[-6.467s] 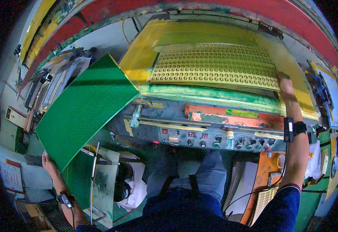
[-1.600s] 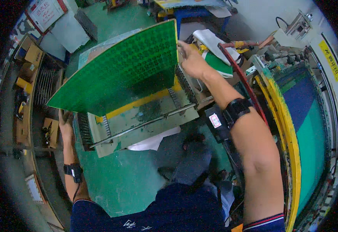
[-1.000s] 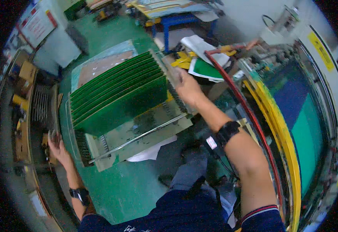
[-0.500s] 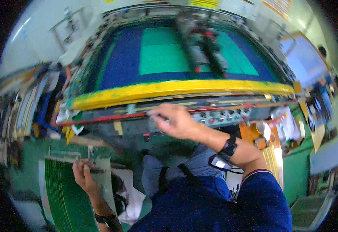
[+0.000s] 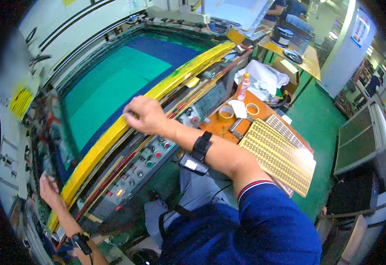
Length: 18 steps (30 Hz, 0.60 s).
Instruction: Operating a semi-automatic screen printing machine to process green circuit boards or labeled sheets.
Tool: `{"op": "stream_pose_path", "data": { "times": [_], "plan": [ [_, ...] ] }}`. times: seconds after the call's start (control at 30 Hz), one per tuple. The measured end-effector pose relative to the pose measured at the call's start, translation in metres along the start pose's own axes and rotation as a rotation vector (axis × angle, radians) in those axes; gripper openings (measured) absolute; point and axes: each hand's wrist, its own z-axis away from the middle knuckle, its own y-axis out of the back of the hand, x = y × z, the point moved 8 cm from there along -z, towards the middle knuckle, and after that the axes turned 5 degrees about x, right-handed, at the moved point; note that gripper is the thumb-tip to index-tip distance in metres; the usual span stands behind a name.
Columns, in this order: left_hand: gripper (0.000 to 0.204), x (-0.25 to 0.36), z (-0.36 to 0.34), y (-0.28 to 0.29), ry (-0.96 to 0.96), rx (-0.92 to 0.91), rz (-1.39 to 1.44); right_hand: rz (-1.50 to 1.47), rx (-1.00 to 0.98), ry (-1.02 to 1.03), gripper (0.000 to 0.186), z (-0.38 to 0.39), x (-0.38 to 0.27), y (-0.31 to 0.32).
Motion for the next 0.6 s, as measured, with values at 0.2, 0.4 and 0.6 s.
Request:
{"op": "stream_pose_path", "data": {
  "times": [0.2, 0.4, 0.6],
  "plan": [
    [0.033, -0.008, 0.002, -0.008, 0.024, -0.008, 0.114, 0.029, 0.063, 0.054, 0.006, 0.000, 0.003, 0.010],
    [0.029, -0.035, -0.008, 0.008, 0.104, 0.078, 0.101, 0.059, 0.078, 0.100, 0.006, -0.002, 0.008, 0.009],
    [0.039, -0.056, -0.035, 0.064, -0.007, 0.012, -0.408, 0.037, 0.176, 0.091, 0.011, 0.000, 0.002, -0.003]
  ]
}}
